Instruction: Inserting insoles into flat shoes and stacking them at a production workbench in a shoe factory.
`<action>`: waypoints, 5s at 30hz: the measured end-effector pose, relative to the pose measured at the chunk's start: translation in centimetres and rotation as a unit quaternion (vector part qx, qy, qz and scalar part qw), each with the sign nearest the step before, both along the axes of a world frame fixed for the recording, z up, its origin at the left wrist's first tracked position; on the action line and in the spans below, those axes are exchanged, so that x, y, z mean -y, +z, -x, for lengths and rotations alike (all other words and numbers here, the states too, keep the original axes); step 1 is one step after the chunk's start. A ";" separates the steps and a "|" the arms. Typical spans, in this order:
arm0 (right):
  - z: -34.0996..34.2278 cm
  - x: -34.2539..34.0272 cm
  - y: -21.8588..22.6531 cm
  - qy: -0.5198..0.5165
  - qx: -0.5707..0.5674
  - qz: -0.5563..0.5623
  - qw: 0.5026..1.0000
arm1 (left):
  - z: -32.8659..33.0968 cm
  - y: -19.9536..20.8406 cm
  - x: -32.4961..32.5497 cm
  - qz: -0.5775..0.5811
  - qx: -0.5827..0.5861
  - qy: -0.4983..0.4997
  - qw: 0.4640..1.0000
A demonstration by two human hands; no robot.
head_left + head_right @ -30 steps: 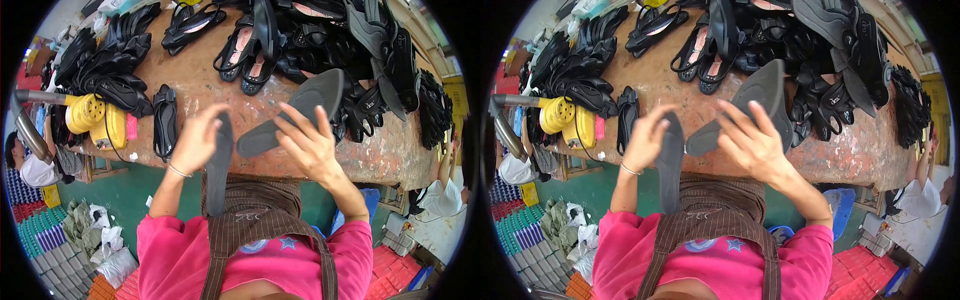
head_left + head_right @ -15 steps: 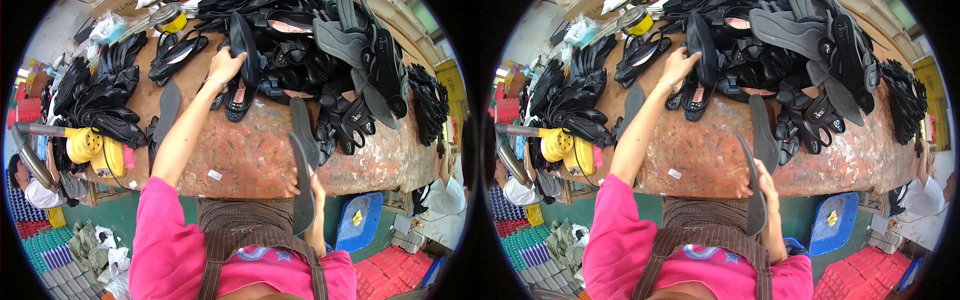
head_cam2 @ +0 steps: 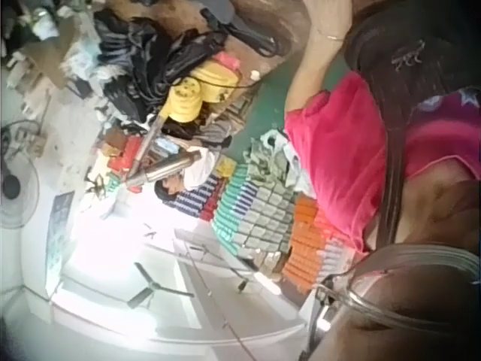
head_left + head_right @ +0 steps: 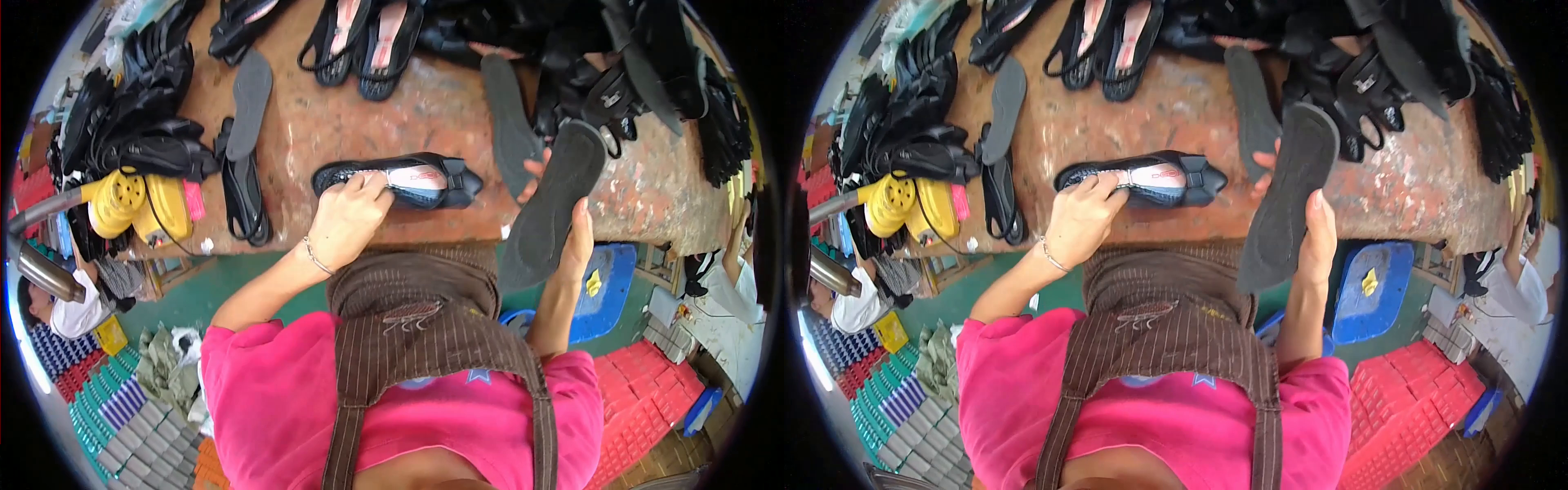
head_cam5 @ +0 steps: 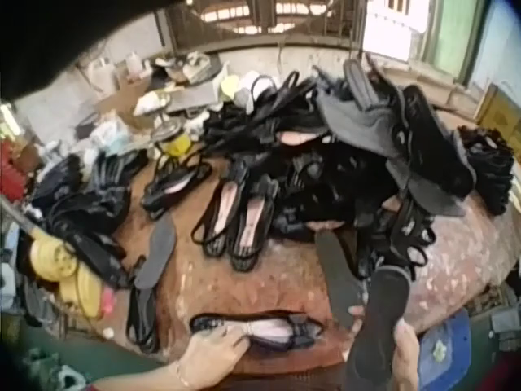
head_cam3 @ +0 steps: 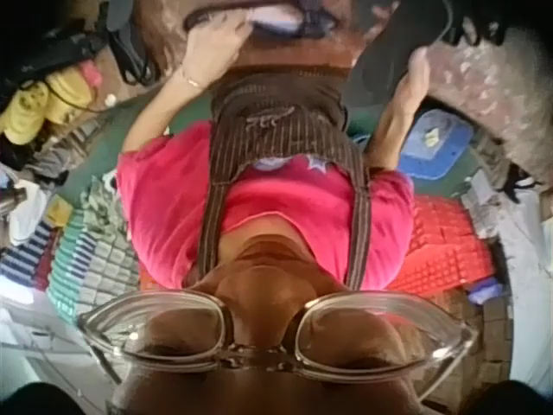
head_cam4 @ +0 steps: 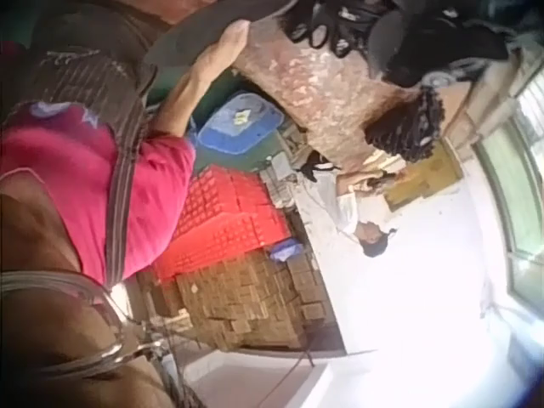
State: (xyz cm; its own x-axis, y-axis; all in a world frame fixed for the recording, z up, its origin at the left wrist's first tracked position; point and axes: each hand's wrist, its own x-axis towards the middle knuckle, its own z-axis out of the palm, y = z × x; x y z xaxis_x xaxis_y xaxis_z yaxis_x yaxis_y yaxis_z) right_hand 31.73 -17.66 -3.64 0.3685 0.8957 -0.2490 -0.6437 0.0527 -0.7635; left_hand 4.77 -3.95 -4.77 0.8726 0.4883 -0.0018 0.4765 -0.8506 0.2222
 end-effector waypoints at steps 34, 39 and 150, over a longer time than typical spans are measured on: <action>14.6 -9.7 -7.4 0.258 0.703 -0.111 0.653 | 6.0 -9.0 2.2 0.239 0.390 0.469 0.755; 14.4 -9.8 -8.2 0.269 0.723 -0.142 0.621 | 5.8 -8.9 1.6 0.261 0.391 0.480 0.741; 5.2 -11.1 -1.0 0.097 -0.009 -0.025 0.995 | 20.9 -1.9 -5.8 0.058 -0.024 0.498 0.865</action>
